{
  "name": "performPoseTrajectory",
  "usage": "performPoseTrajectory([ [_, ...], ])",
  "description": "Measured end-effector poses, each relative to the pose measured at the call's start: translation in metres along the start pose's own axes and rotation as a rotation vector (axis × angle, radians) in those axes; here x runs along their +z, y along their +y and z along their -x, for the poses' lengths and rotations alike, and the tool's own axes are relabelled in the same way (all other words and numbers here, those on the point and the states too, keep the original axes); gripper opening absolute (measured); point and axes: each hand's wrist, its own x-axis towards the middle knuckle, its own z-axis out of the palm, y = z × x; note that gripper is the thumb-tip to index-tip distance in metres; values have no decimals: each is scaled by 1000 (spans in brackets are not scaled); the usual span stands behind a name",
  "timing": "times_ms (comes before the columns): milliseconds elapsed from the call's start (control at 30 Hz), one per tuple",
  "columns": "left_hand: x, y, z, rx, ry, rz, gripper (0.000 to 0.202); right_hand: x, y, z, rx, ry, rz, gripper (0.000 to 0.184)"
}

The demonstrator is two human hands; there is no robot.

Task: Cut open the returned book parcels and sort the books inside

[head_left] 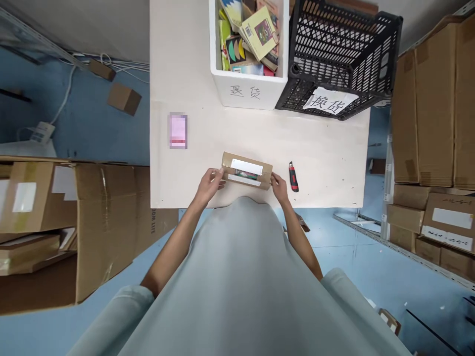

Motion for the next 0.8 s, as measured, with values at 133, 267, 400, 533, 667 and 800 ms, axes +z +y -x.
performPoseTrajectory([
  [133, -6, -8, 3, 59, 2, -86, 60, -11, -17, 4, -186, -3, 95, 65],
  [267, -5, -18, 3, 106, 0, -180, 39, -27, -34, -7, -325, -70, 400, 59],
  [400, 1, -30, 5, 131, 10, -243, 45, -37, -49, -26, -397, -107, 447, 44],
  [533, 16, -36, 3, 163, 135, -421, 43, -30, -57, -53, -251, -54, 400, 49],
  [667, 22, -33, 0, 205, 171, -566, 38, -15, -58, -84, -6, 20, 295, 37],
  [800, 18, -24, 6, 298, 153, -795, 39, -9, -62, -88, -76, 125, 349, 24],
])
